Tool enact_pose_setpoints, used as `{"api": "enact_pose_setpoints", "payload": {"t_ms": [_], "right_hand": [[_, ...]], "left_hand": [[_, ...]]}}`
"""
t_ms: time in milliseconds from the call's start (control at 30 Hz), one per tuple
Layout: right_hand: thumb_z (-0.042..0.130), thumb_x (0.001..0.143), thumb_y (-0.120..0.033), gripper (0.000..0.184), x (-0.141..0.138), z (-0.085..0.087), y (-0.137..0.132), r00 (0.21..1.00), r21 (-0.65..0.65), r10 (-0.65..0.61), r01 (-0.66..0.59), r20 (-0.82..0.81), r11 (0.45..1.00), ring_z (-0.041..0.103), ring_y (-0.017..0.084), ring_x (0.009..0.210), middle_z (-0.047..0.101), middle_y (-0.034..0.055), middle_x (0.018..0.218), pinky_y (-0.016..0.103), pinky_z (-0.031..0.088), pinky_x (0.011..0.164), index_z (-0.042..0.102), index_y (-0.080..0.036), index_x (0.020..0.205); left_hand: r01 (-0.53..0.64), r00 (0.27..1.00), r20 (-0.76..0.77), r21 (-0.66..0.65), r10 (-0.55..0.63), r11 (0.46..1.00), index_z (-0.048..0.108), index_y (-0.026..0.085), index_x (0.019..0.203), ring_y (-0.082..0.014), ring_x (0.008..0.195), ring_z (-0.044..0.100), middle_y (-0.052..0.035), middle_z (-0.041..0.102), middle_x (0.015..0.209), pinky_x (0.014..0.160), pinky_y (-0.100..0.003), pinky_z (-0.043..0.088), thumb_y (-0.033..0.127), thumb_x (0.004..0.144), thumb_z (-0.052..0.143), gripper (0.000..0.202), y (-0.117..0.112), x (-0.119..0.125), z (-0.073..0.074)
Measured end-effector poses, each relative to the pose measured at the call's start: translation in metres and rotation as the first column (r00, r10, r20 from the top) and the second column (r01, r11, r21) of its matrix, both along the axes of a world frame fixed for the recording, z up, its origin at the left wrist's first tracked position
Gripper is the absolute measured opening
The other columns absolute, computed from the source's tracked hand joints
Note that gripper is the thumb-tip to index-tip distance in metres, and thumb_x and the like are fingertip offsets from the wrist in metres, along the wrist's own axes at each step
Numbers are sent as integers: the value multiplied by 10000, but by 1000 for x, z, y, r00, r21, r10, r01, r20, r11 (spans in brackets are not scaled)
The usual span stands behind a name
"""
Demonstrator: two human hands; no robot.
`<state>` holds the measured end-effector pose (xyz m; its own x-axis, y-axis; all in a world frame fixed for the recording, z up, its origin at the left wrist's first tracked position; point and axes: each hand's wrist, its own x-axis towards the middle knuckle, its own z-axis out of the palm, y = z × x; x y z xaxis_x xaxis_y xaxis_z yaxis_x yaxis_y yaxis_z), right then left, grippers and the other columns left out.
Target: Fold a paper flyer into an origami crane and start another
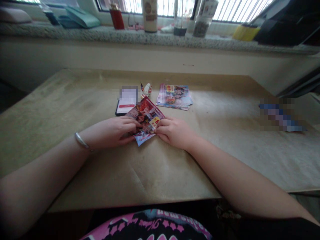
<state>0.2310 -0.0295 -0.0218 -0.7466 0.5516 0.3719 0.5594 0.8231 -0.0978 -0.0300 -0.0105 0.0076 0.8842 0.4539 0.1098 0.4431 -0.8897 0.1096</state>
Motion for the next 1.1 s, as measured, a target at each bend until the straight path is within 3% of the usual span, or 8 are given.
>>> {"api": "enact_pose_setpoints", "payload": {"t_ms": [133, 233, 367, 600, 733, 900, 1100], "right_hand": [[517, 881, -215, 189, -3, 0, 0, 996, -102, -53, 45, -76, 994, 603, 189, 857, 689, 77, 915, 319, 488, 793, 699, -197, 836], [520, 872, -203, 166, -4, -1, 1, 993, -138, -75, 61, -95, 989, 590, 191, 867, 677, 79, 914, 324, 475, 803, 682, -191, 841], [498, 886, -207, 176, -6, -2, 2, 991, -124, -91, 79, -94, 989, 568, 198, 857, 665, 83, 881, 335, 461, 797, 655, -179, 813], [486, 893, -204, 175, -8, -2, 2, 993, -97, -99, 92, -65, 991, 558, 205, 870, 658, 85, 870, 334, 455, 797, 640, -173, 816], [483, 917, -223, 189, -9, -3, 3, 994, -119, -44, 33, -98, 992, 579, 201, 895, 684, 83, 910, 334, 466, 819, 655, -180, 851], [524, 901, -227, 163, -11, -4, 3, 988, -144, -67, 47, -136, 988, 599, 204, 913, 692, 95, 929, 337, 476, 830, 666, -166, 852], [548, 876, -210, 153, -7, -6, 5, 984, -93, -146, 136, -101, 986, 600, 212, 907, 700, 89, 960, 343, 475, 824, 685, -168, 930]], "left_hand": [[-14, 999, 40, -63, 17, 998, 678, 170, 924, -185, 974, 630, -87, 686, 1017, 901, -309, 502, 262, 897, 484, 216, 3, -4, -1], [-58, 997, 43, -90, 62, 994, 680, 169, 921, -193, 957, 624, -89, 679, 1005, 868, -309, 504, 360, 893, 514, 255, 2, -4, 0], [-107, 991, 70, -47, 110, 993, 678, 180, 1007, -208, 945, 613, -81, 671, 1009, 833, -317, 494, 482, 877, 536, 359, -4, 2, 0], [-88, 988, 130, 6, 86, 996, 684, 193, 957, -180, 856, 626, -53, 685, 924, 767, -273, 461, 431, 918, 450, 336, -10, 12, -4], [-236, 958, 150, -82, 246, 968, 666, 173, 803, -152, 731, 604, -39, 675, 785, 661, -245, 425, 357, 918, 403, 341, -12, 15, -3], [-478, 850, 111, -243, 514, 844, 653, 171, 763, -124, 608, 547, -13, 646, 704, 555, -226, 373, 344, 891, 415, 321, -10, 19, -3], [-422, 903, 91, -2, 421, 906, 650, 158, 803, -193, 810, 587, -67, 663, 839, 745, -299, 454, 317, 896, 442, 278, -4, 15, -11]]}}
